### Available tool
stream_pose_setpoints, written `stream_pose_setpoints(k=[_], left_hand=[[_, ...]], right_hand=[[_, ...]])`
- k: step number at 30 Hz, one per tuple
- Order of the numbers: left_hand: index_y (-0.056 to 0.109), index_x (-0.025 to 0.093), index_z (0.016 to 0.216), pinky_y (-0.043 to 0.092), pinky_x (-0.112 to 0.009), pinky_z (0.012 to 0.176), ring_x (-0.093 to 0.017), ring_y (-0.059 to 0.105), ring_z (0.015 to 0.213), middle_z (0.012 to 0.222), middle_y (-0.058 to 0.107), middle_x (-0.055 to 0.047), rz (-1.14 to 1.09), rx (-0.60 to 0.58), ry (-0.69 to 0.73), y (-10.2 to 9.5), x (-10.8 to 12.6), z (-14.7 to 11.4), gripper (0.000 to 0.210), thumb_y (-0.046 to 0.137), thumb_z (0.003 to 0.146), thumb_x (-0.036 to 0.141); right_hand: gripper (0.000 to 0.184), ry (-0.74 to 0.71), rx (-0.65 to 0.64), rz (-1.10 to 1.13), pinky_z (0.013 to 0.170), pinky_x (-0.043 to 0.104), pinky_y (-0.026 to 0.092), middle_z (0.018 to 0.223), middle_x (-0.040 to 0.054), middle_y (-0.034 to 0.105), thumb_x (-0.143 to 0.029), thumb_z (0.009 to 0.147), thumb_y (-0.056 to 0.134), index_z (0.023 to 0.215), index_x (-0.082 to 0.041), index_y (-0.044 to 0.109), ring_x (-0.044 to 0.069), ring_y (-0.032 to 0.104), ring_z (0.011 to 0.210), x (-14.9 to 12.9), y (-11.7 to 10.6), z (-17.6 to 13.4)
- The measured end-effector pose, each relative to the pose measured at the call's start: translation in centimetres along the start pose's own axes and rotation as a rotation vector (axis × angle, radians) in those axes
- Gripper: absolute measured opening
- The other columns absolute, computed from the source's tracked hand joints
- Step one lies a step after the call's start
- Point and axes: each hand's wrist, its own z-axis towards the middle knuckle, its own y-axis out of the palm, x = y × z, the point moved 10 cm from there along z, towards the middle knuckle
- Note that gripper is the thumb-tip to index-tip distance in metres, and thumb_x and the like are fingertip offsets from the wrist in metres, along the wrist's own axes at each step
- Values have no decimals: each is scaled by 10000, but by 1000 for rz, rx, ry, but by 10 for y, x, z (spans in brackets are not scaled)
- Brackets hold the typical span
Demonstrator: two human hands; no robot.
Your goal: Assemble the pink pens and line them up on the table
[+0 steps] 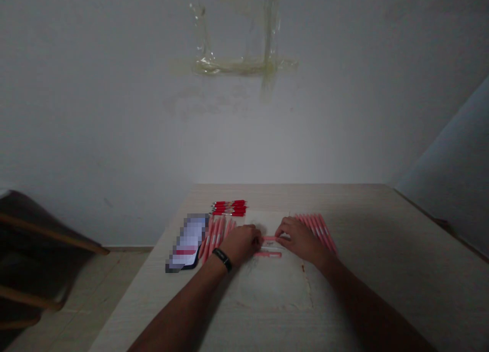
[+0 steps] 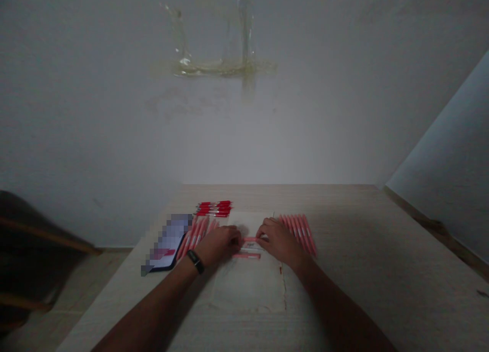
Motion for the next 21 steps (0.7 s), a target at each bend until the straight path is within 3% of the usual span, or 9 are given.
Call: stream_pose_setpoints(k=[10,17,21], left_hand=[[707,201,896,446,-244,698,-178,636,824,928,676,-58,-34,20,10,0,0,1,127,611,815,218],[708,231,908,445,-249,701,-181,639,823,940,662,-43,-42,-58,147,2,24,-2,161,675,842,375],[698,231,881,448,-248,691,-182,642,819,944,657,-35,-21,-94,165,3,32,-4,150,718,810,362]], right_hand=[[46,3,4,18,858,312,430,938,40,636,-225,874,674,910,-198,682,195,578,953,3,1,-1],[46,-12,33,21,858,320,436,933,38,641,-244,880,673,898,-203,681,191,589,941,1,-5,0],[31,-5,38,-4,863,328,439,922,38,645,-226,867,682,889,-204,684,195,596,940,3,-7,1]])
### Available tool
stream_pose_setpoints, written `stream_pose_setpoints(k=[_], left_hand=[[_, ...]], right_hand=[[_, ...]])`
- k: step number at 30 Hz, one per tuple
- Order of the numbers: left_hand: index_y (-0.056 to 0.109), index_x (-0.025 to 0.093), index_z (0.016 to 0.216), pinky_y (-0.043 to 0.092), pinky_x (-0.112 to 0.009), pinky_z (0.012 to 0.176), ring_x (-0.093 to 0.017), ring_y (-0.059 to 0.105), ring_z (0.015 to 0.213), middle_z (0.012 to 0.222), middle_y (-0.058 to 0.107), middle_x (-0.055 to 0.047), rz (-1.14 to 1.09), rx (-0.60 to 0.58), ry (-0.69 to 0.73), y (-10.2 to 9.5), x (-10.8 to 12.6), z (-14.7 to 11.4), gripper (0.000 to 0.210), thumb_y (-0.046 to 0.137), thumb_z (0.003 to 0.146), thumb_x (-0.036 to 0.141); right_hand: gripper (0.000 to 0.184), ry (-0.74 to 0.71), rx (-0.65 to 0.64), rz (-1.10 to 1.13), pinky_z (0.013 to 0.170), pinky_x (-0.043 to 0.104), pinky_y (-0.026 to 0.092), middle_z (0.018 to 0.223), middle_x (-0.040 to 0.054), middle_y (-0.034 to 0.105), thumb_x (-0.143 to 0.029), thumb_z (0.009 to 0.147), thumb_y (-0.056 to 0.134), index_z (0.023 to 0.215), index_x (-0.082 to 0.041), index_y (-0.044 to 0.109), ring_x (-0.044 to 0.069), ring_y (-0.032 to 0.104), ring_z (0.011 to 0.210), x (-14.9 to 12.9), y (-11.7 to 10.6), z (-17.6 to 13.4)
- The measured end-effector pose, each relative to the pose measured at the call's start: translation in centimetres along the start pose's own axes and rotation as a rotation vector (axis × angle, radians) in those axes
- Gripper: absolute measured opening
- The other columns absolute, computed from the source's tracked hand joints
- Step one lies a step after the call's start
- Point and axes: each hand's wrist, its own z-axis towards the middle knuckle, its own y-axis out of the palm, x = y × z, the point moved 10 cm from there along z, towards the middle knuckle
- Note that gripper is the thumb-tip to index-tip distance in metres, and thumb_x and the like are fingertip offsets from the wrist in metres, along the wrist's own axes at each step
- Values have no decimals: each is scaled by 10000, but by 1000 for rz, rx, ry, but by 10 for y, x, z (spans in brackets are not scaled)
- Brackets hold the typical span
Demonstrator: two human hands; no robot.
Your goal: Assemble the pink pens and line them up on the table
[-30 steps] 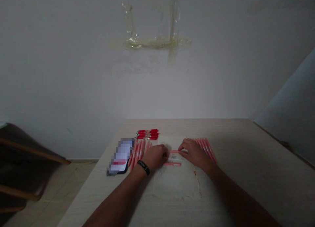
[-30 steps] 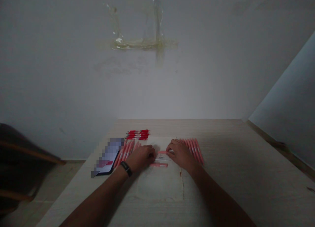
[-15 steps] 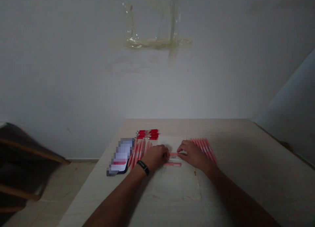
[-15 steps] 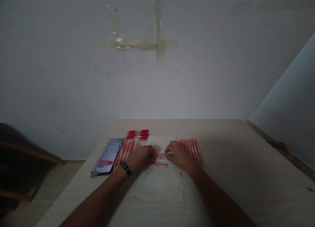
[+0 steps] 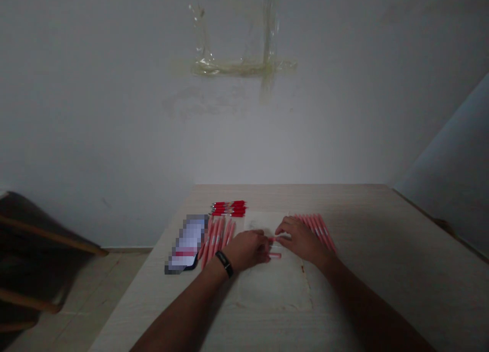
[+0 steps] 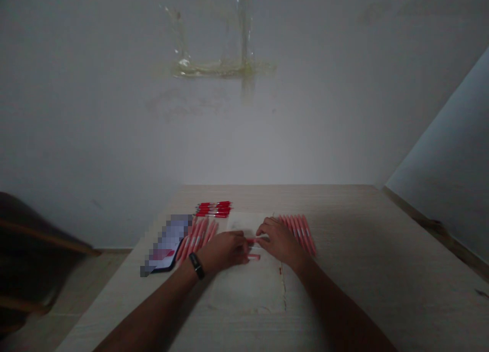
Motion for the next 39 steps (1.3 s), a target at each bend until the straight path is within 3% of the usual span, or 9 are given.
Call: stream_pose_setpoints(k=[12,16,21,26,32,39], left_hand=[[647,200,878,451,-282,796,-208,607,940,942,658,-55,-34,68,14,-9,4,-1,51,639,828,211],[645,200,914,439,-271,767,-205,593,929,918,650,-52,-35,82,-19,-17,1,-2,95,637,820,196],[659,213,937,437,-269,770,-198,593,921,942,660,-41,-31,98,35,-16,3,-2,128,647,812,188],[674,223,936,428,-254,710,-189,615,876,954,656,-36,-23,85,52,-12,6,-2,151,638,799,171],[674,221,914,430,-247,695,-177,621,847,949,644,-28,-24,97,79,-13,9,-3,129,631,799,182],[696,231,917,439,-263,720,-187,626,841,929,652,-34,12,90,97,-11,10,-2,130,628,809,205]], right_hand=[[11,-2,62,15,831,326,435,877,30,644,-214,864,671,855,-210,677,190,597,892,1,-16,1],[77,-20,11,47,785,302,432,833,21,646,-208,882,624,822,-209,671,173,600,837,-1,-23,-1],[94,-112,-180,99,771,285,428,839,21,664,-247,893,608,838,-213,676,173,606,837,-15,-11,-8],[55,-54,-276,80,680,257,400,835,20,683,-250,841,651,854,-216,691,174,613,788,-14,6,-11],[74,-13,-291,42,663,248,378,825,9,698,-224,788,700,862,-226,707,178,628,780,-13,14,-12],[112,29,-301,14,615,248,337,782,17,684,-310,844,664,840,-204,698,170,604,729,-13,13,-11]])
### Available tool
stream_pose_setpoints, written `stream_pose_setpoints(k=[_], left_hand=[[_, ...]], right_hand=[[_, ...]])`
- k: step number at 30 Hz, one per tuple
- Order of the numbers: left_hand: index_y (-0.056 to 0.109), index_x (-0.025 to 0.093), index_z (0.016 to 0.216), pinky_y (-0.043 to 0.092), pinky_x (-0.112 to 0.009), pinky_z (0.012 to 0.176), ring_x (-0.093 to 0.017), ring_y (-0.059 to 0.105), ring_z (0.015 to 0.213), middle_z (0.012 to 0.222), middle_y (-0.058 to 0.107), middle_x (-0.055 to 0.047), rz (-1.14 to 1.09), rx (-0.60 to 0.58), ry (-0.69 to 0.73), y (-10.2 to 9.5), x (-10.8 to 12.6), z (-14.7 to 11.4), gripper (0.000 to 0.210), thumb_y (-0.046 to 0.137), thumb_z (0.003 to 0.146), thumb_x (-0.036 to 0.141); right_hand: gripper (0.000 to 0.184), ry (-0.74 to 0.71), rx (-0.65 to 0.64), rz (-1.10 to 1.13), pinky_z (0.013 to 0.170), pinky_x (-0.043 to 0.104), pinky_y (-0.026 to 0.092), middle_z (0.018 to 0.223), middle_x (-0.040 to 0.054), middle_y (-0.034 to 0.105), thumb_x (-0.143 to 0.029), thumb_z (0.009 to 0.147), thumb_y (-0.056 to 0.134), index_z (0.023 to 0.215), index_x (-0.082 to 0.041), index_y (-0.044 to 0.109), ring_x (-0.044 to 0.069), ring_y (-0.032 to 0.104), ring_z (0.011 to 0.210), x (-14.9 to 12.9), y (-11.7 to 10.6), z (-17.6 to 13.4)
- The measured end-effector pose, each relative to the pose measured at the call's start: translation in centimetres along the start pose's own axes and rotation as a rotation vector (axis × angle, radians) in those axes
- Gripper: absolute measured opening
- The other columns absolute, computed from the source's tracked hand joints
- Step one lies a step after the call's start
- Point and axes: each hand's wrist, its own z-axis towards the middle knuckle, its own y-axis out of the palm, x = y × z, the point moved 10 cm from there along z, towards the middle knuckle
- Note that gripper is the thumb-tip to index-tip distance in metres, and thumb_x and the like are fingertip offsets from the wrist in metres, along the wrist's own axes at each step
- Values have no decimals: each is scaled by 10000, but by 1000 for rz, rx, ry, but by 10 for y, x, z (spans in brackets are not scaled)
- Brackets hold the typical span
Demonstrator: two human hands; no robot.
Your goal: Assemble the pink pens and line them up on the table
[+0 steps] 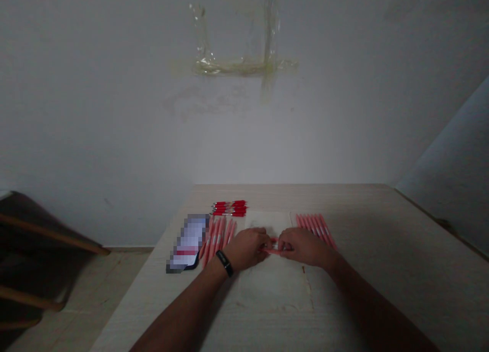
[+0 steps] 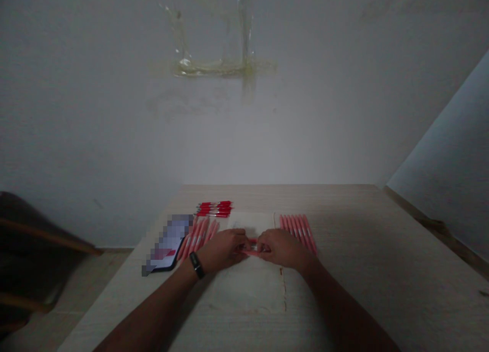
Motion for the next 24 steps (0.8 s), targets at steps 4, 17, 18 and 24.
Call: stream_pose_setpoints(k=[4,17,18,24], left_hand=[[699,231,936,436,-271,719,-191,626,826,920,674,-36,10,2,-11,-1,-1,0,142,637,808,225],[659,207,888,397,-246,634,-179,627,771,904,682,-46,25,41,-137,-2,-16,-3,105,613,830,282],[657,207,888,398,-246,635,-179,628,774,903,682,-46,27,40,-137,-2,-16,-3,103,609,831,279],[654,214,891,403,-247,645,-179,631,781,905,686,-42,26,26,-132,0,-16,-3,96,601,841,276]], right_hand=[[114,-6,10,22,648,246,357,820,26,680,-293,850,649,875,-190,691,167,603,768,3,-4,0],[63,85,44,64,617,240,351,753,17,661,-230,818,650,839,-178,680,147,585,689,40,-14,-3],[63,81,51,61,621,240,352,753,17,660,-234,818,655,835,-178,679,148,584,694,39,-14,-3],[55,74,64,19,636,240,344,781,14,662,-236,808,681,840,-191,690,152,574,736,35,-11,-2]])
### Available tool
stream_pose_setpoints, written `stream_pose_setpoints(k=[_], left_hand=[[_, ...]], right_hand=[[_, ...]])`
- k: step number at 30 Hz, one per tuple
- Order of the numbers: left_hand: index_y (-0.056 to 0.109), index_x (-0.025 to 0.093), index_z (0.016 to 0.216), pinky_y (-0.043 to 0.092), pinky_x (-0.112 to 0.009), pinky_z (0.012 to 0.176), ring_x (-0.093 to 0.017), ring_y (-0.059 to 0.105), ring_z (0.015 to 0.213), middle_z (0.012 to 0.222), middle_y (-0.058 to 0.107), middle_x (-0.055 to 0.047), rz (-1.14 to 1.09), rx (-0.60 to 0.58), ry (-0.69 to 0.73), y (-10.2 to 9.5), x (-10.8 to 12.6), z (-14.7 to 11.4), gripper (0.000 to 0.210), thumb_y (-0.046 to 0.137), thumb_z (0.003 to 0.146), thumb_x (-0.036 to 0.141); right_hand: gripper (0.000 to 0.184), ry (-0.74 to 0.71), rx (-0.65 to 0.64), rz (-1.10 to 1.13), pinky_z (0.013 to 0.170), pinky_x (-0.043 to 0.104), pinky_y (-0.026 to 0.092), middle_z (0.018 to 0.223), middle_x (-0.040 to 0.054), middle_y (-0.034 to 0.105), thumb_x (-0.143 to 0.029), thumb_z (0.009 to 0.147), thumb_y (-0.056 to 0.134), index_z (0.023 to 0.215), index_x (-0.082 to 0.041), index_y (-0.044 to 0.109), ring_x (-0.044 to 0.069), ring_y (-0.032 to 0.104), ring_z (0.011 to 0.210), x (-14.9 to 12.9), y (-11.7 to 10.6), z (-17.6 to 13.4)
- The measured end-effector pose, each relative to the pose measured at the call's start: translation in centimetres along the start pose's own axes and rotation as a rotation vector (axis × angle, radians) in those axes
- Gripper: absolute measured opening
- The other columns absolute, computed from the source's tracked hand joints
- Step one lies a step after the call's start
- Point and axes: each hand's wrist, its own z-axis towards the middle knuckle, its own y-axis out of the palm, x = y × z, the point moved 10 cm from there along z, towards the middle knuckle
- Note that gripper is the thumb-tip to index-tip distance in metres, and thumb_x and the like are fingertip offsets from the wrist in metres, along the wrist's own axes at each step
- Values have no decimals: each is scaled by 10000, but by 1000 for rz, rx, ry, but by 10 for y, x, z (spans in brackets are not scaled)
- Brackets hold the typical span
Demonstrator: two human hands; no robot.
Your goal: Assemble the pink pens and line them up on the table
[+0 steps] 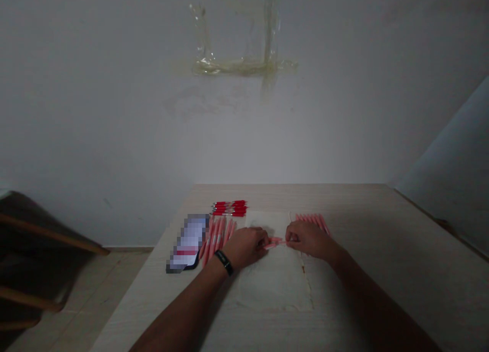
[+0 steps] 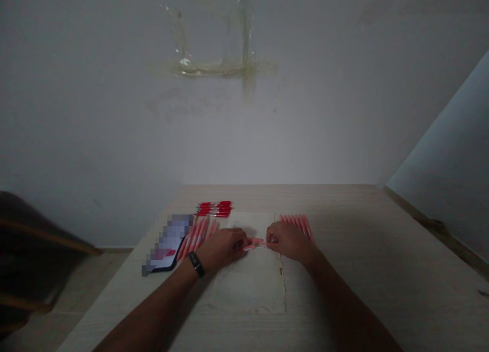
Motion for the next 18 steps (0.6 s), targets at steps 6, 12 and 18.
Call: stream_pose_setpoints(k=[6,12,18], left_hand=[[661,219,915,415,-255,659,-188,639,796,883,692,-41,-12,-24,-7,2,-1,0,108,606,837,270],[669,226,946,431,-262,697,-201,635,857,932,687,-47,-25,-11,31,1,4,-1,157,642,792,234],[674,235,921,425,-261,665,-195,634,828,907,676,-34,-9,-23,49,2,8,-1,142,625,788,222]], right_hand=[[86,15,12,-7,630,238,341,777,14,661,-242,795,704,862,-188,692,151,577,730,1,-5,0],[111,-15,-44,73,615,229,355,788,15,676,-281,817,680,881,-190,692,148,601,718,-5,1,-1],[158,-58,-127,47,624,229,339,830,17,694,-248,777,698,927,-202,713,154,602,742,-23,15,-4]])
